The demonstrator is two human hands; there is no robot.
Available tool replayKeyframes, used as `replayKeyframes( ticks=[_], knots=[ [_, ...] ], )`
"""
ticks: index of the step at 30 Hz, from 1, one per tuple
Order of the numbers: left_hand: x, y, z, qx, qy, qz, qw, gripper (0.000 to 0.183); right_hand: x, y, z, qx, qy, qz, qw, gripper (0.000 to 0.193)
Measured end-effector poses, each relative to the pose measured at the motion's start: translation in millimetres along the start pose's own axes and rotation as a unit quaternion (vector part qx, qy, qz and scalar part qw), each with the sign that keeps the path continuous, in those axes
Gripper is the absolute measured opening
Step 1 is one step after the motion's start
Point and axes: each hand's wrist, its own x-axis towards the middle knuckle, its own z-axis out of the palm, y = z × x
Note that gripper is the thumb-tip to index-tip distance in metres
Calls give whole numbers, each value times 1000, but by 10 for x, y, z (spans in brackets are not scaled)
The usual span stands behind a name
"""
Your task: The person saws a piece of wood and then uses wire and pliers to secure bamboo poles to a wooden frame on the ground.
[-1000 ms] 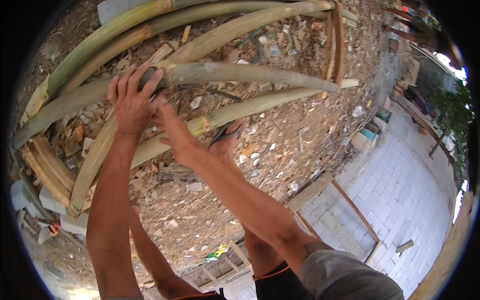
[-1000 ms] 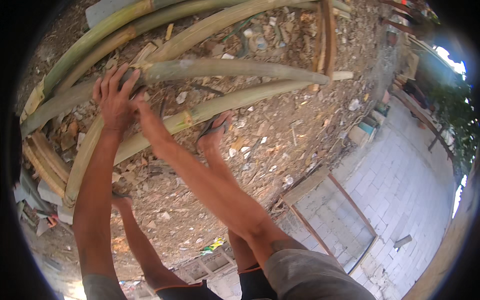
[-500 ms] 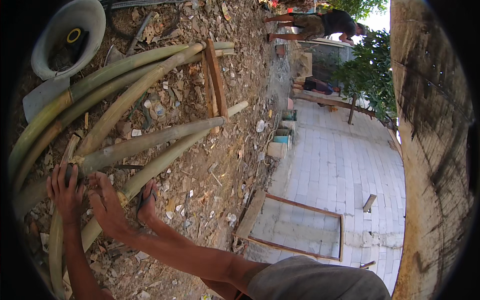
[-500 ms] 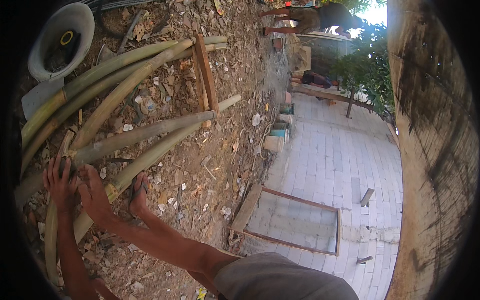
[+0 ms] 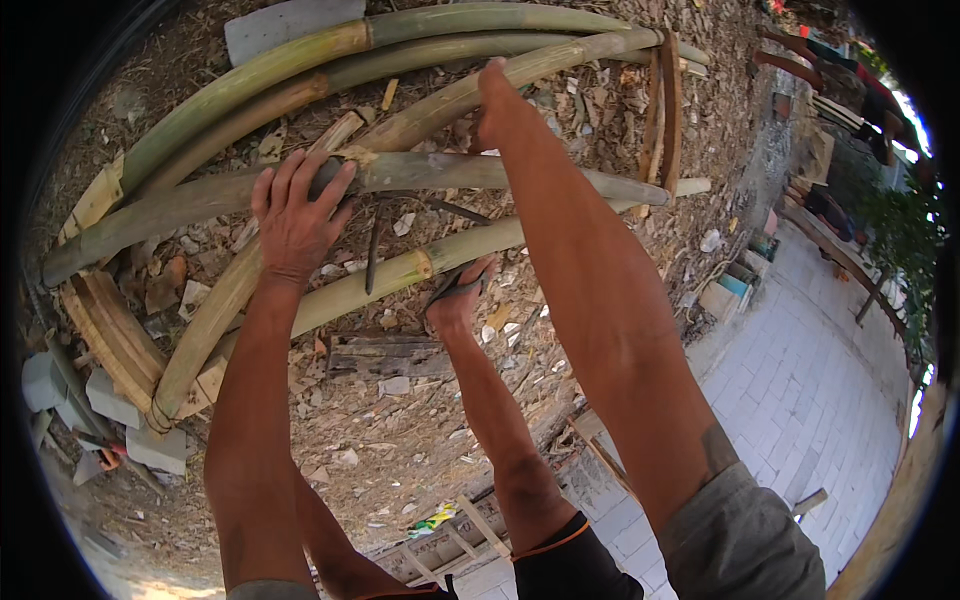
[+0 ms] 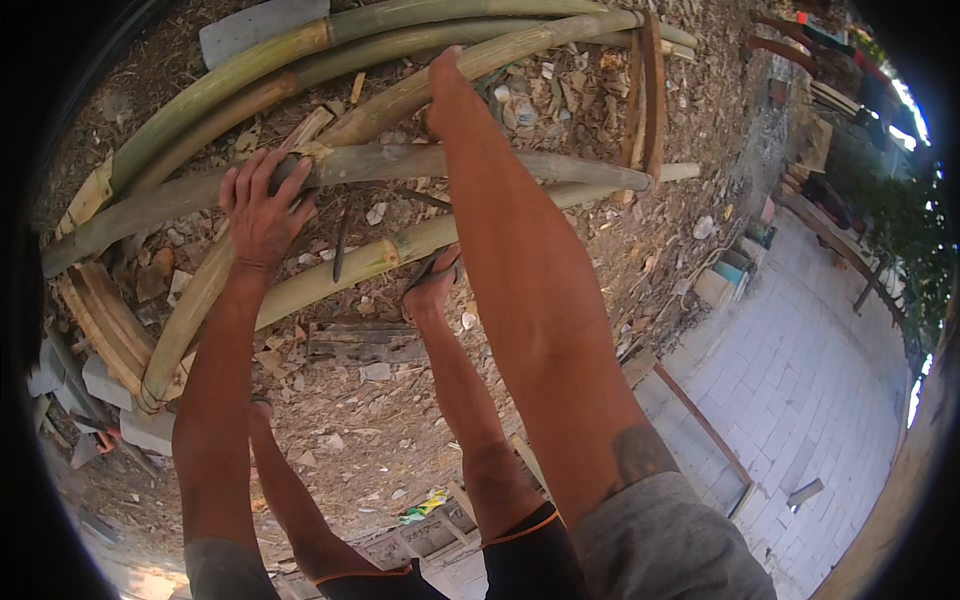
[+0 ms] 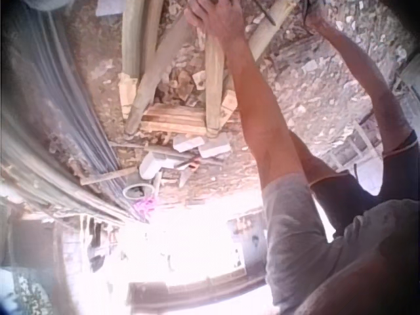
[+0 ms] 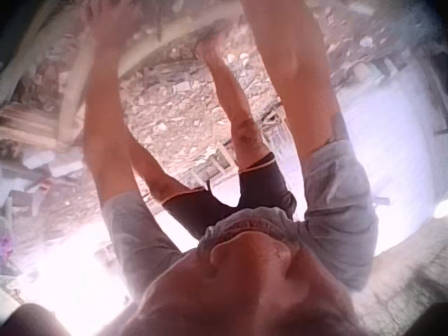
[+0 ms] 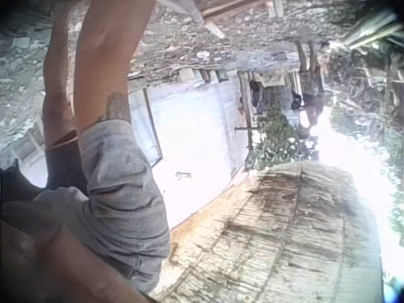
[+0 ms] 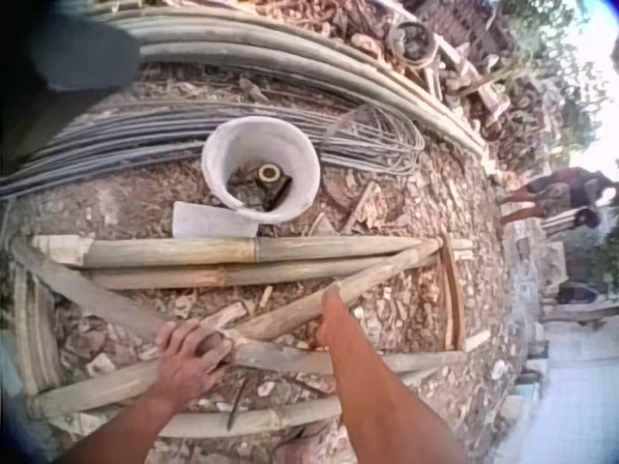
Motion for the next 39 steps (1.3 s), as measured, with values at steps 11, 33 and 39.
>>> replayKeyframes(
  ticks=[11, 33, 39],
  knots=[
    [24, -1, 41, -5, 21, 10, 1000, 70, -498, 317, -377, 76, 42, -197, 977, 80],
    [-2, -32, 92, -15, 60, 19, 998, 58, -1077, 1920, 606, -315, 172, -439, 824, 29],
    [136, 76, -155, -59, 37, 45, 997, 50, -882, 2021, 461, -298, 166, -580, 740, 9]
  ],
)
